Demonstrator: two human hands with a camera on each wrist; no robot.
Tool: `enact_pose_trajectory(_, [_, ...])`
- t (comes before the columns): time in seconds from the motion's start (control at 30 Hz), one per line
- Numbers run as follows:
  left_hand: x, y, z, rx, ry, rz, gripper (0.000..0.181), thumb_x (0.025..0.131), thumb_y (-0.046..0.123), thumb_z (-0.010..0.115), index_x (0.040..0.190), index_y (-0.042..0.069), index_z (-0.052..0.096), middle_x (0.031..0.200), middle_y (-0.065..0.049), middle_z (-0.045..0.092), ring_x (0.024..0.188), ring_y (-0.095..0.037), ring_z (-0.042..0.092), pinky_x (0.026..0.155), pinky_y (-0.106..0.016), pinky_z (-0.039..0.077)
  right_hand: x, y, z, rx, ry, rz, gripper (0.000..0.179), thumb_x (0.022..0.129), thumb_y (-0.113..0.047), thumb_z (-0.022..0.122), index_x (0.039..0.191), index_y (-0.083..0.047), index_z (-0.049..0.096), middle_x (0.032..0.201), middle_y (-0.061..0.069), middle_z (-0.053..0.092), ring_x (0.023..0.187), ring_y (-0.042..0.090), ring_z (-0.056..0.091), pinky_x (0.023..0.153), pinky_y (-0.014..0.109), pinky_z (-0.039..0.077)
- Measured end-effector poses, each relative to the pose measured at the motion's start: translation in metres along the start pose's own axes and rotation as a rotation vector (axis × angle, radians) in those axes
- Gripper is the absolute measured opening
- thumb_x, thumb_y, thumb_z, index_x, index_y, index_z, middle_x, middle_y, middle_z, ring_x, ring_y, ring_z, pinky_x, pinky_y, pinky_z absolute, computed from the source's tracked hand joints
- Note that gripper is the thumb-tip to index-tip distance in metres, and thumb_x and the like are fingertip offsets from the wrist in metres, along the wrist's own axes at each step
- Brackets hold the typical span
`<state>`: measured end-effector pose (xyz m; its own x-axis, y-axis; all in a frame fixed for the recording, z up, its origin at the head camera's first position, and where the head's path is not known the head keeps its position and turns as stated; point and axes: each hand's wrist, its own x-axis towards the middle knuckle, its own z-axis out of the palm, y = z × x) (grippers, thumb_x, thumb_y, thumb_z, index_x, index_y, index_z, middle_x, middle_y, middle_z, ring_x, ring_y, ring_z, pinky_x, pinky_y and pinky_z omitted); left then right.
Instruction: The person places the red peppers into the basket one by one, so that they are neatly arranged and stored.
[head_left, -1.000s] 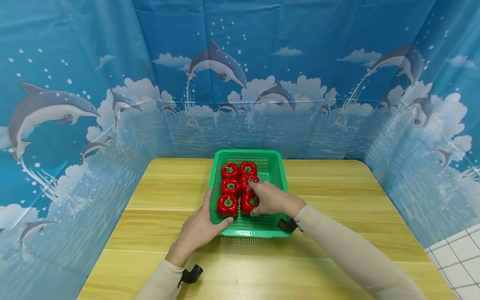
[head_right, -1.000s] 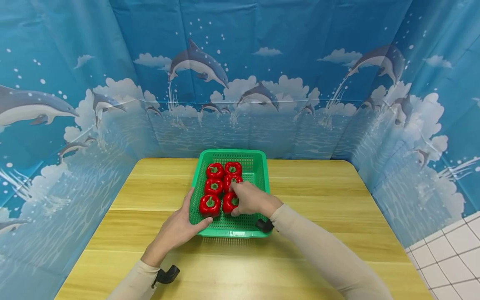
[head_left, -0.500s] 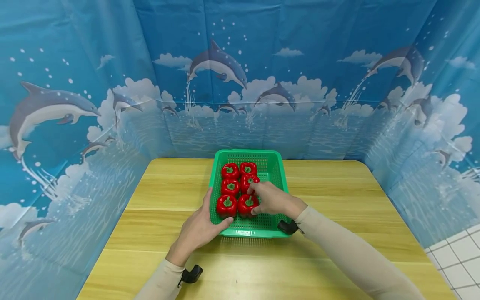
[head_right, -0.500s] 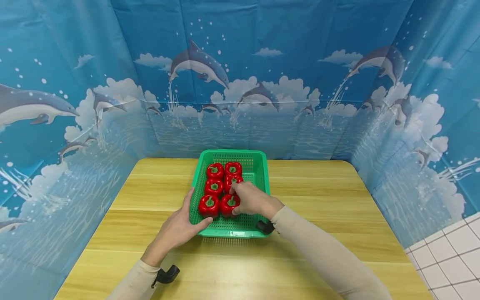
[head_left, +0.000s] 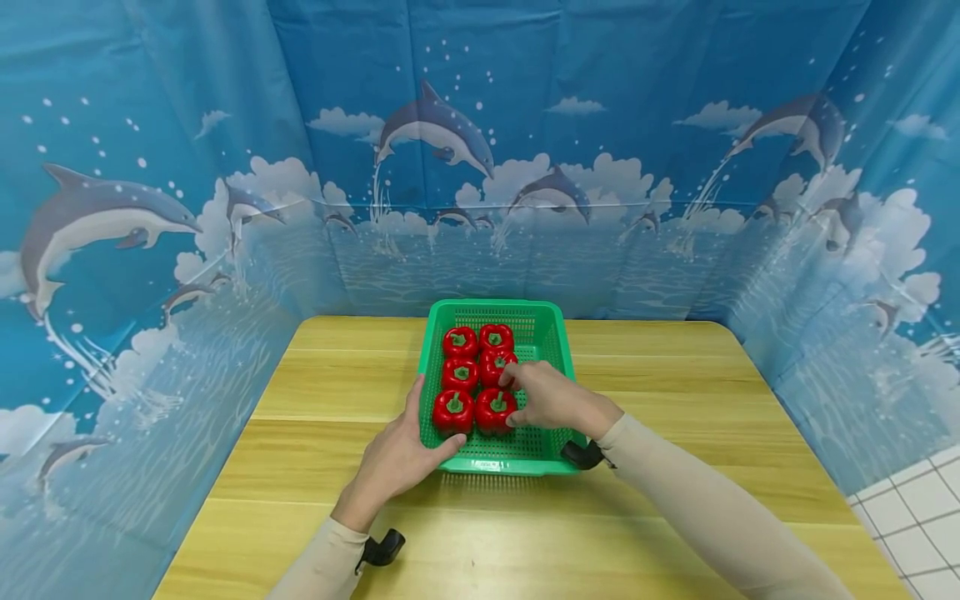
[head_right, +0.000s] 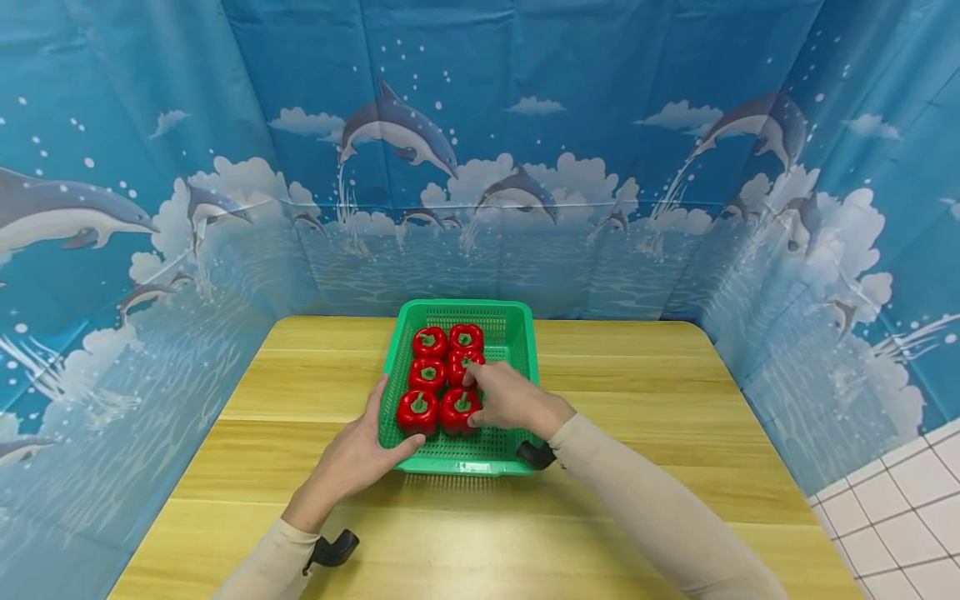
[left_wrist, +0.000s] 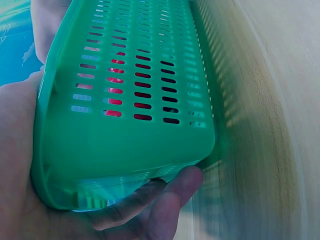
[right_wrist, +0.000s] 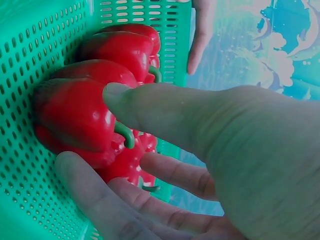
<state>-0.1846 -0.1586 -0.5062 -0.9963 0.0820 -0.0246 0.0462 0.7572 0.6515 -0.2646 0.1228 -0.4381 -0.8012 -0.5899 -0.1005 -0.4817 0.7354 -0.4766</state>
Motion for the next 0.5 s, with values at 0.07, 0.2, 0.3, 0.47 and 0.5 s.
enact_pose_trajectory(0.07, [0.0001,0.0,0.0004,0.002,0.0,-0.001,0.125,0.101,0.069,0.082,0.19,0.029,0.004,0.149,-0.028,0.077,0.075,-0.024,0.074,0.058,-0.039,0.051,-0.0012,-0.0001,-0.0017,0.008,0.003,0.006,0.052,0.099,-0.018,0.096,0.143,-0.002,0.073,0.141,0.016,0.079,0.136,0.041,0.073,0.111,0.052,0.066])
enact_pose_trajectory(0.2, [0.0005,0.0001,0.0016,0.005,0.0,-0.002,0.125,0.101,0.07,0.081,0.19,0.03,0.004,0.155,-0.029,0.073,0.08,-0.026,0.076,0.059,-0.039,0.052,-0.0035,0.0013,-0.0039,0.003,0.015,-0.006,0.05,0.1,-0.018,0.095,0.142,-0.002,0.073,0.142,0.016,0.079,0.134,0.039,0.074,0.111,0.052,0.066])
enact_pose_trajectory(0.3, [0.0009,0.0002,0.0022,0.006,0.0,-0.001,0.125,0.101,0.07,0.081,0.19,0.03,0.003,0.154,-0.029,0.074,0.08,-0.026,0.076,0.058,-0.039,0.052,-0.005,0.0027,-0.0051,0.0,0.024,-0.012,0.049,0.1,-0.018,0.095,0.141,-0.001,0.074,0.142,0.018,0.079,0.134,0.04,0.073,0.11,0.053,0.066])
enact_pose_trajectory(0.47, [0.0009,0.0001,0.0022,0.008,0.005,0.002,0.125,0.101,0.07,0.082,0.19,0.029,0.004,0.159,-0.029,0.071,0.086,-0.03,0.08,0.06,-0.039,0.053,-0.0081,0.004,-0.007,0.01,0.036,-0.005,0.049,0.101,-0.018,0.094,0.141,-0.001,0.074,0.143,0.02,0.078,0.135,0.043,0.073,0.109,0.055,0.065])
enact_pose_trajectory(0.5, [0.0009,0.0,0.0022,0.009,0.007,0.003,0.125,0.101,0.07,0.082,0.19,0.029,0.004,0.16,-0.029,0.07,0.088,-0.032,0.081,0.06,-0.039,0.054,-0.0088,0.0044,-0.0074,0.015,0.039,-0.002,0.048,0.101,-0.018,0.094,0.141,-0.001,0.074,0.144,0.02,0.078,0.135,0.043,0.073,0.108,0.055,0.065])
